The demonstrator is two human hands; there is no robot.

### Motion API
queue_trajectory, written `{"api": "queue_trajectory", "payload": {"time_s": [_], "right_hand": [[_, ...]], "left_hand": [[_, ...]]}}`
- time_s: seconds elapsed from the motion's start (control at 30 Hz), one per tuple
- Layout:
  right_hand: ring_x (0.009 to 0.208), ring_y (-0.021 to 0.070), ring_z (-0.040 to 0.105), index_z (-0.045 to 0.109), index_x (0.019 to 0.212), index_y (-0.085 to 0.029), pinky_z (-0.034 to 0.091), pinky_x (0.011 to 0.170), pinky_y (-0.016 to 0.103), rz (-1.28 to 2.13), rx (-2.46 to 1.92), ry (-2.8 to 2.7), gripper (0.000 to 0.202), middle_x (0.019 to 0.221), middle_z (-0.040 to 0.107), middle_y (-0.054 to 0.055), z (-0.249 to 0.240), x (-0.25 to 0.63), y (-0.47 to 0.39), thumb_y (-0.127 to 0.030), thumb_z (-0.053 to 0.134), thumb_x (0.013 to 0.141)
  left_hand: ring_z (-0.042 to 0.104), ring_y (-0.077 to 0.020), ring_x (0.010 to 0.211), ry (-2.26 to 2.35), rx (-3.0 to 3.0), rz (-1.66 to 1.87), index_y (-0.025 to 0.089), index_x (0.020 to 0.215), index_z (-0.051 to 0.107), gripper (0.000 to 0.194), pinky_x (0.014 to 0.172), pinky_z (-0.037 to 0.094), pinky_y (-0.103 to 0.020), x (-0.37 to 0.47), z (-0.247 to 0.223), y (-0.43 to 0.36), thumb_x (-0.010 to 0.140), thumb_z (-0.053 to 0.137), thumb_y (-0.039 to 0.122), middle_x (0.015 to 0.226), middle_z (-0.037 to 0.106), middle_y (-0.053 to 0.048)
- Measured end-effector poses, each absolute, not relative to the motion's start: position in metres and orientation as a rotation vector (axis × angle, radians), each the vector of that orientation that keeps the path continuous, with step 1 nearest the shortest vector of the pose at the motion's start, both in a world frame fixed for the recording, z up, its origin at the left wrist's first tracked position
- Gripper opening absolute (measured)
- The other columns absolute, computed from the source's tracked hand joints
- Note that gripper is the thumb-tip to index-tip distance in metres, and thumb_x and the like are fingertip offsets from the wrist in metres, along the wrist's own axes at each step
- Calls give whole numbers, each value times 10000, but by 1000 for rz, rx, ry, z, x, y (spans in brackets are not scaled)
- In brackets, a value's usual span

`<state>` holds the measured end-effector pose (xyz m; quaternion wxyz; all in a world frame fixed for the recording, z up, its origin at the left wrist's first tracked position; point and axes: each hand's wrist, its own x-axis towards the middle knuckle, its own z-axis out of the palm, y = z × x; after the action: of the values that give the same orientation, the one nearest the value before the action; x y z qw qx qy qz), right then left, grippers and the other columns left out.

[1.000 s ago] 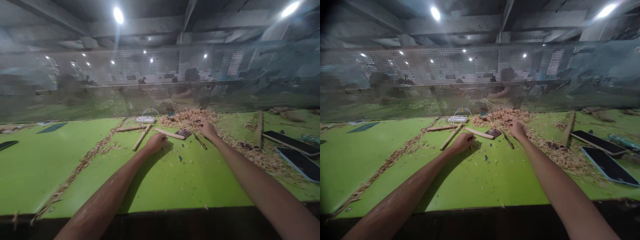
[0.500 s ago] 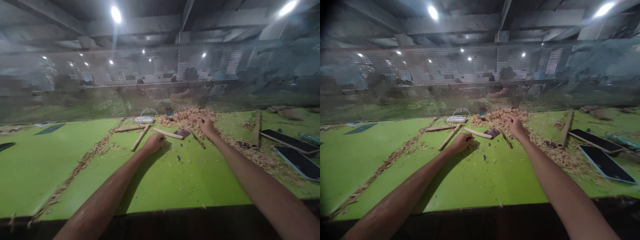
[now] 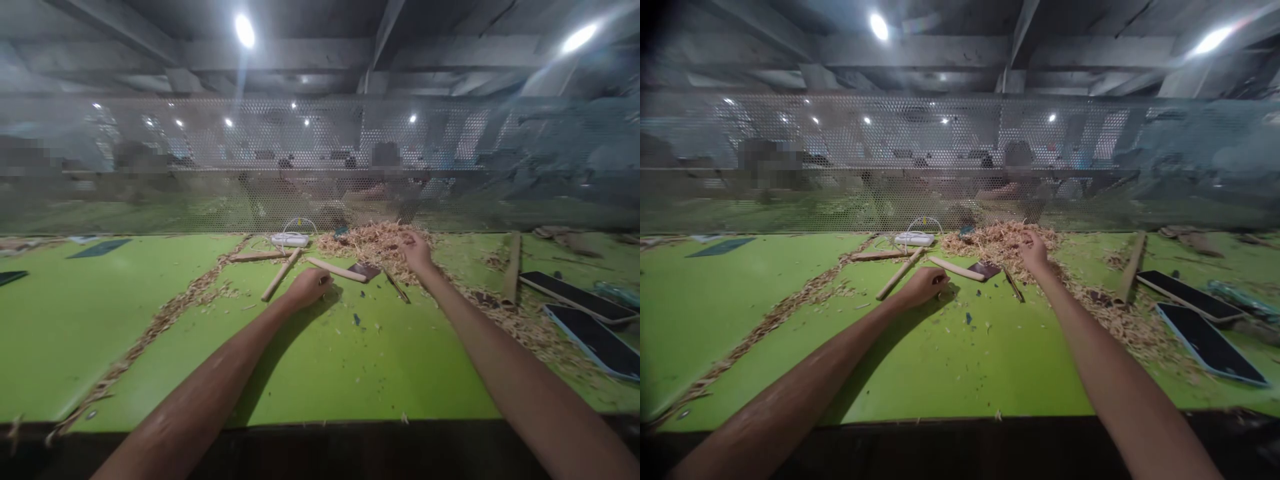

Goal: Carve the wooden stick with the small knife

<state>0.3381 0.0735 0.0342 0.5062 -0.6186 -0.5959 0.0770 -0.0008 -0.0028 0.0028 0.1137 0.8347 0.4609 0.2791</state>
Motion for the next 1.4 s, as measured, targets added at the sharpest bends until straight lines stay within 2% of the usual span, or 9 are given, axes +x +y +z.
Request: {"api": "queue_trajectory", "payload": {"time_s": [0.1,0.37,0.5,0.63,0.77,0.9,1.07,1.23,1.4], "right_hand": [[950,286,706,666,1406,-136,566,870,383,251,-1475,-1446,624,1060,765,154,33,340,74,-189,542,797],[954,260,702,732,1247,-158,566,919,390,337,-1359,-1198,464,1067,747,153,39,338,68,-198,668,789],[891,181,679,703,1013,-163,564,897,335,587,-1113,-870,314,924,705,74,44,334,71,-59,682,717],[859,142,663,640,851,-193,575,875,299,854,-914,-717,251,846,663,28,54,333,69,22,660,723],[875,171,683,725,894,-210,605,853,335,1055,-873,-923,263,928,720,62,67,323,56,13,675,763],[852,191,706,778,929,-193,620,816,366,1138,-985,-1230,233,977,759,94,71,295,39,-20,709,790],[801,180,709,791,912,-161,626,790,347,999,-1183,-1566,184,934,780,108,54,250,25,-32,726,797],[847,200,719,791,1000,-205,627,792,373,775,-1098,-1705,190,994,783,100,25,216,12,-142,646,896],[947,196,696,788,929,-172,573,932,367,498,-1026,-1879,218,1006,770,91,11,197,6,-69,607,863]], "left_hand": [[511,-161,638,1349,2465,816,165,722,637,261,624,312,-286,-1,2,-2,955,553,250,717,646,-42],[521,-168,649,1352,2468,816,163,727,652,262,631,327,-290,-2,2,-2,949,554,259,728,658,-50],[519,-167,648,1358,2453,812,164,729,637,248,634,331,-285,-1,3,-3,947,550,244,718,644,-40],[513,-159,644,1363,2443,792,163,724,625,238,627,337,-278,0,7,-5,945,565,226,712,636,-36],[562,-161,694,1349,2457,877,152,786,659,206,656,398,-275,1,12,-7,961,557,191,792,687,-58],[623,-169,776,1315,2453,1067,157,997,703,153,707,488,-290,1,15,-8,976,552,175,991,734,-90],[648,-164,783,1335,2351,1095,189,1213,653,236,698,539,-303,3,15,-8,981,625,218,1136,722,-112],[622,-167,767,1372,2401,1045,171,1144,660,213,684,500,-289,5,14,-8,1024,615,340,1024,723,-73],[602,-172,771,1393,2500,1053,159,984,701,120,697,444,-274,2,8,-2,994,581,167,943,721,-69]]}}
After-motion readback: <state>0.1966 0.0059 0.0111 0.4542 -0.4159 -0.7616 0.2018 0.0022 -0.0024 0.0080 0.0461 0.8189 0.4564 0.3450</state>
